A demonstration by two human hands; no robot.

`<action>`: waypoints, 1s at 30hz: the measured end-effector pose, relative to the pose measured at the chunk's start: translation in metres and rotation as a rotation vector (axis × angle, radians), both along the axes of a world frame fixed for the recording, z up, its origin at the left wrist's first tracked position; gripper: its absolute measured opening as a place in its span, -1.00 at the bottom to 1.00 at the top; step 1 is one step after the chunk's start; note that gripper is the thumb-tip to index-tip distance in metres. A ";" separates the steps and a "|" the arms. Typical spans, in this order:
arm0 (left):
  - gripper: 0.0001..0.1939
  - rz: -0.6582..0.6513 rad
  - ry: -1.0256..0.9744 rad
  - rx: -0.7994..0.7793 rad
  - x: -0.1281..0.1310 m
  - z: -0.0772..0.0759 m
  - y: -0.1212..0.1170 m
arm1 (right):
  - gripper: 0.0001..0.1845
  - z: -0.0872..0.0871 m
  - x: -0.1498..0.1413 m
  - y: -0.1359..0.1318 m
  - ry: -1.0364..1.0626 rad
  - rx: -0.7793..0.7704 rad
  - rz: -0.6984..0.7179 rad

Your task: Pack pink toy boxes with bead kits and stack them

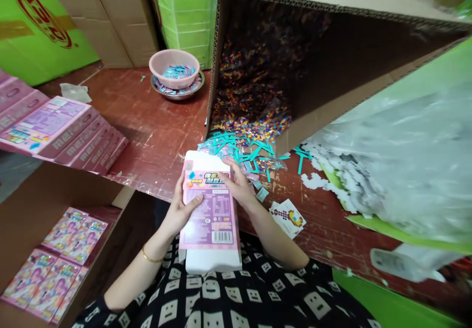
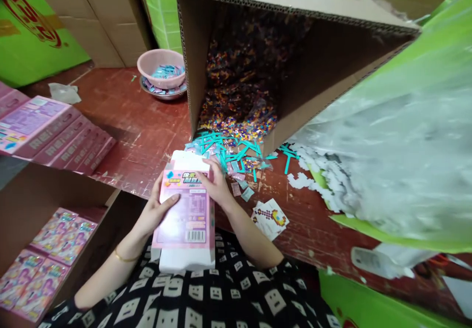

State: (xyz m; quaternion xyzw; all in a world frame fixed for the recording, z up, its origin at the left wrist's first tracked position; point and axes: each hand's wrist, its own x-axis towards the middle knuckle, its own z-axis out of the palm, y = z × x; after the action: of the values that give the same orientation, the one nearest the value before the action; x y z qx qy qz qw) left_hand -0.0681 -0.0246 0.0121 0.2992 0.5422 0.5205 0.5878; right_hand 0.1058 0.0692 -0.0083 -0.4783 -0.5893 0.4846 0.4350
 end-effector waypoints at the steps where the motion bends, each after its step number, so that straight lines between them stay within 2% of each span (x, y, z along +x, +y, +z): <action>1: 0.01 0.006 0.021 0.018 0.002 -0.006 -0.001 | -0.40 -0.009 0.001 -0.009 0.087 -0.084 -0.028; 4: -0.06 -0.016 0.164 0.038 0.006 -0.026 0.000 | -0.34 -0.027 0.003 -0.029 0.263 -0.239 -0.107; 8: -0.37 0.034 0.292 0.037 0.003 -0.045 0.004 | -0.57 -0.038 0.010 -0.036 0.208 -0.376 0.038; 10: -0.65 0.006 0.332 0.041 0.001 -0.050 0.006 | -0.48 -0.042 0.014 -0.038 0.110 -0.323 0.090; 11: -0.65 -0.023 0.357 0.049 0.001 -0.051 0.007 | -0.45 -0.043 0.015 -0.040 0.073 -0.278 0.105; 13: -0.56 -0.036 0.401 0.081 0.002 -0.053 0.006 | -0.52 -0.045 0.014 -0.046 0.072 -0.184 0.082; 15: -0.60 0.075 0.398 0.150 0.005 -0.054 0.005 | -0.55 -0.045 0.013 -0.052 0.138 -0.103 0.013; 17: -0.49 0.158 0.356 0.210 0.008 -0.054 0.003 | -0.52 -0.042 0.013 -0.056 0.180 -0.069 -0.002; 19: -0.46 0.091 0.314 0.186 0.010 -0.050 0.004 | -0.62 -0.035 0.016 -0.055 0.173 -0.094 0.061; 22: -0.62 -0.085 0.256 0.015 0.011 -0.041 0.009 | -0.61 -0.021 0.025 -0.048 0.191 -0.204 0.126; 25: -0.58 -0.065 0.166 -0.065 0.015 -0.032 0.015 | -0.65 -0.011 0.033 -0.035 0.231 -0.377 0.188; 30: -0.66 -0.040 0.193 -0.018 0.020 -0.030 0.018 | -0.57 -0.014 0.043 -0.021 0.333 -0.627 0.215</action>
State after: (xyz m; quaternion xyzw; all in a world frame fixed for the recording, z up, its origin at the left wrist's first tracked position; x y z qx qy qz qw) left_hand -0.0480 -0.0070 -0.0182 0.3534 0.5950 0.4727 0.5455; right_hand 0.1487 0.0484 -0.0225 -0.4383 -0.3801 0.7558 0.3037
